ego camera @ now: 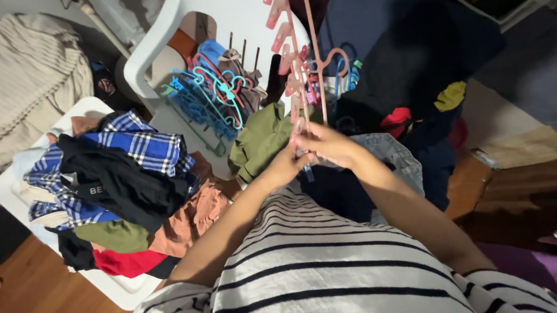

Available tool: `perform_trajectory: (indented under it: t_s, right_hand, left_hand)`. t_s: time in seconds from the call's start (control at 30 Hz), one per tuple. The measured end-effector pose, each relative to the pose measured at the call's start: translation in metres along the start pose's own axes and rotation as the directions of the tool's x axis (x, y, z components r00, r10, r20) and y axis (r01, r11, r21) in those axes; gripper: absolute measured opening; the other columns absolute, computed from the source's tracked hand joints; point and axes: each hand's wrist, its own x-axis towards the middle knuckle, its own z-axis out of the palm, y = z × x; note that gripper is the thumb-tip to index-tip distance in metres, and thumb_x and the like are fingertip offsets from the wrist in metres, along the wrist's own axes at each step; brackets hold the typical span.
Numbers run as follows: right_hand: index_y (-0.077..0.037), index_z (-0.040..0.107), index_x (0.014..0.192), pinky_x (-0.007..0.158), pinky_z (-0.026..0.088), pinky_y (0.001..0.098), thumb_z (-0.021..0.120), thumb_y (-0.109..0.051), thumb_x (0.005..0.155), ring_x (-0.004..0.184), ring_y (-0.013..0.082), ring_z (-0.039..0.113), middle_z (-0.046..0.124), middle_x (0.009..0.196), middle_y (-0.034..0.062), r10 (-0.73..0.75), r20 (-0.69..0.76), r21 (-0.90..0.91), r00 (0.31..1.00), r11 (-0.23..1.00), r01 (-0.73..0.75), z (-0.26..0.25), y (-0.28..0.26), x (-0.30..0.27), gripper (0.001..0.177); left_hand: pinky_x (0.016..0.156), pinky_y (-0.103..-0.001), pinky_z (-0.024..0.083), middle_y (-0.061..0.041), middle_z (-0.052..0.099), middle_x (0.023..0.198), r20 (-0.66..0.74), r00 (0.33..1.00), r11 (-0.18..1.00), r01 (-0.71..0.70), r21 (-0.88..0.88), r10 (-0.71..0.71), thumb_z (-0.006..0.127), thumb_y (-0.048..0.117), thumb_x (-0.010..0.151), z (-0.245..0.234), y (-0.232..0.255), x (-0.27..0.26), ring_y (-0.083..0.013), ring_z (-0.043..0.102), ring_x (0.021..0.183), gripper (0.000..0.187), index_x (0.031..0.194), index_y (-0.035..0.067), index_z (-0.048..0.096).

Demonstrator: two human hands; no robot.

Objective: Sort various items of clothing and laundry hangers from a pile into separate groups or containers.

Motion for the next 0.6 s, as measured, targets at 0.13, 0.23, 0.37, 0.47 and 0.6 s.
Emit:
perform_trajectory:
  t_s: [0.13, 0.23, 0.37, 0.47, 0.6]
  right_hand:
    - [-0.013, 0.053, 0.140, 0.067, 0.047, 0.0212, 0.066, -0.013, 0.097, 0.083, 0.0054, 0.055, 0.060, 0.102, -0.0044, -0.086, 0.113, 0.064, 0.990, 0.995, 0.079, -0.002, -0.003, -0.004, 0.045]
    - [-0.002, 0.059, 0.131, 0.083, 0.057, 0.0249, 0.063, -0.016, 0.101, 0.099, 0.0096, 0.067, 0.069, 0.113, 0.0016, -0.052, 0.018, 0.070, 0.998, 0.996, 0.051, -0.010, -0.001, 0.007, 0.033]
    - [-0.003, 0.061, 0.129, 0.078, 0.059, 0.0311, 0.063, -0.020, 0.101, 0.088, 0.0151, 0.069, 0.067, 0.103, 0.0046, 0.011, -0.036, 0.079, 0.999, 0.997, -0.008, -0.011, -0.027, 0.005, 0.032]
    - [-0.005, 0.064, 0.126, 0.076, 0.059, 0.0303, 0.062, -0.021, 0.101, 0.087, 0.0133, 0.069, 0.068, 0.099, 0.0038, 0.026, -0.043, -0.105, 0.999, 0.994, -0.031, -0.007, -0.028, 0.010, 0.030]
    - [-0.005, 0.066, 0.120, 0.065, 0.052, 0.0265, 0.064, -0.020, 0.101, 0.074, 0.0121, 0.067, 0.069, 0.092, 0.0028, -0.108, -0.071, -0.262, 0.992, 0.961, 0.086, -0.005, -0.027, 0.025, 0.025]
  left_hand:
    - [0.080, -0.036, 0.053, -0.006, 0.071, 0.109, 0.033, 0.982, 0.972, 0.187, -0.140, -0.184, 0.067, 0.029, 0.098, -0.009, 0.048, -0.015, -0.0159, 0.063, 0.095, 0.048, 0.137, 0.004, 0.058]
    - [0.090, -0.032, 0.055, -0.003, 0.070, 0.112, -0.041, 0.997, 0.995, 0.063, -0.075, -0.066, 0.080, 0.029, 0.089, -0.021, 0.053, -0.020, -0.0155, 0.065, 0.101, 0.060, 0.137, 0.003, 0.055]
    - [0.087, -0.032, 0.053, -0.004, 0.069, 0.105, -0.002, 1.000, 0.999, -0.030, -0.022, 0.030, 0.087, 0.027, 0.078, -0.038, 0.035, -0.022, -0.0150, 0.063, 0.095, 0.057, 0.122, 0.001, 0.063]
    - [0.081, -0.032, 0.054, -0.005, 0.072, 0.091, 0.029, 0.999, 0.989, 0.015, 0.145, -0.019, 0.082, 0.031, 0.084, -0.045, 0.038, -0.024, -0.0144, 0.061, 0.082, 0.038, 0.109, 0.004, 0.073]
    - [0.072, -0.032, 0.051, -0.005, 0.072, 0.077, -0.018, 0.998, 0.974, 0.061, 0.218, -0.058, 0.070, 0.035, 0.098, -0.055, 0.032, -0.023, -0.0125, 0.060, 0.071, 0.029, 0.090, 0.008, 0.076]
